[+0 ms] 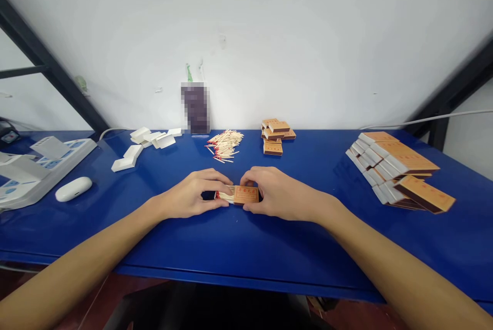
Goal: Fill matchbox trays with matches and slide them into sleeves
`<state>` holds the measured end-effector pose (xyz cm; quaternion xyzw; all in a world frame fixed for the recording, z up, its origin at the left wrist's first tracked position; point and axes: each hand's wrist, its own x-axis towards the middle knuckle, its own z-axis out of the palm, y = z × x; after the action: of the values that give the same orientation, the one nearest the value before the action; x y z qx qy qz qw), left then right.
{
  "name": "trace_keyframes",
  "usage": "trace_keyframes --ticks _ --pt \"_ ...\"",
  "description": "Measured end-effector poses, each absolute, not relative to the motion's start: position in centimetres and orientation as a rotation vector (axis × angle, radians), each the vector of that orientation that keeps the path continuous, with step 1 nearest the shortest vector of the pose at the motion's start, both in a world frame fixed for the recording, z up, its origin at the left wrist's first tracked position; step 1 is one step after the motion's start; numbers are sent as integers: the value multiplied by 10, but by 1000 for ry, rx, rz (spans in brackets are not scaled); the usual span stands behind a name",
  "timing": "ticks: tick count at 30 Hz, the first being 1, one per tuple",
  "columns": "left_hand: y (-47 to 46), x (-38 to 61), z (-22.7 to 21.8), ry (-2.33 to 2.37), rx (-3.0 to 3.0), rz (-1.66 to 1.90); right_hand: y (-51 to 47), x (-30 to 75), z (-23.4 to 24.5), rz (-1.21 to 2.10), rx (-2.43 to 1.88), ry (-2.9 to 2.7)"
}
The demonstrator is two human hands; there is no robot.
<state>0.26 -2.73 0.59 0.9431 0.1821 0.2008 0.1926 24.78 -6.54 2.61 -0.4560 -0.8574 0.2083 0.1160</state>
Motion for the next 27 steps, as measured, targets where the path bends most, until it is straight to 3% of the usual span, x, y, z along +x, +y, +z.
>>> trace_keyframes --ticks 12,21,27 --pt "-52 16 6 590 2129 717 -65 231 13 464 -1234 -2407" --pt "-55 16 11 584 2269 701 -67 227 5 391 -1185 -2418" --pt "-30 3 6 817 2667 738 -81 233 27 130 -1263 -2674"
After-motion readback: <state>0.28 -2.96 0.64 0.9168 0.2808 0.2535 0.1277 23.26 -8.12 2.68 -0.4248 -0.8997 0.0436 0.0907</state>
